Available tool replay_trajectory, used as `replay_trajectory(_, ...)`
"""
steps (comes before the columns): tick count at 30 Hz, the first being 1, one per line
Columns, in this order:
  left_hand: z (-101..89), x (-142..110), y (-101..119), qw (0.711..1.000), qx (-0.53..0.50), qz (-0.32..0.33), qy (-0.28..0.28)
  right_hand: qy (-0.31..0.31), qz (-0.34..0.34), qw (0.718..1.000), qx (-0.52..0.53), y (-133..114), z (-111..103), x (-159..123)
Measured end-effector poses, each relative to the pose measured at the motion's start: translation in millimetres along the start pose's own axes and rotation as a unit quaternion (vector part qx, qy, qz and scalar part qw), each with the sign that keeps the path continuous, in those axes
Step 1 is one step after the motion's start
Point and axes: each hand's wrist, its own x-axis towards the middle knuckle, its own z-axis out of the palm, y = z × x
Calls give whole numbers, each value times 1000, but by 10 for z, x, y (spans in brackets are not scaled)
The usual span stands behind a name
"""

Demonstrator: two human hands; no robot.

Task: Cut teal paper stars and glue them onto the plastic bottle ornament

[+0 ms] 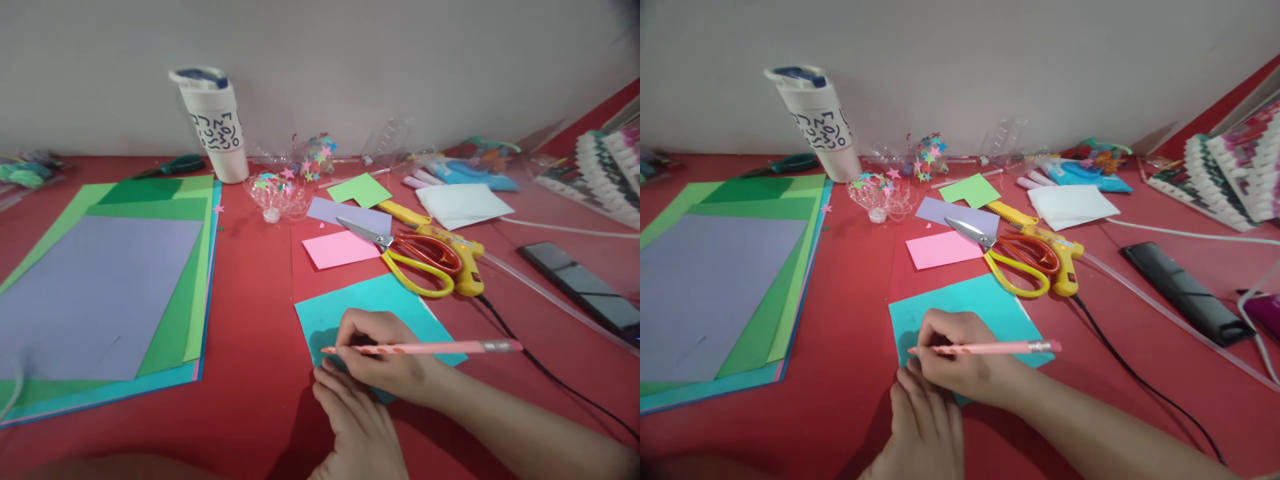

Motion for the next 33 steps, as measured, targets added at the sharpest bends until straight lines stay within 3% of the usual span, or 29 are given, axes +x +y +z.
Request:
replay_trajectory(17, -15, 15, -28, 1000, -7, 4, 15, -7, 22, 998, 63, -8, 4, -13)
replay_trajectory(25, -20, 17, -36, 1000, -14, -4, -15, 62, 48, 985, 154, 4, -103, 74)
replay_trajectory(30, -28, 12, -41, 999, -24, 9, -30, 157, -7, 985, 73, 124, -192, 114)
replay_trajectory(33, -38, 11, -64, 999, -21, 18, -41, 167, -70, 983, -2, 237, -269, 159)
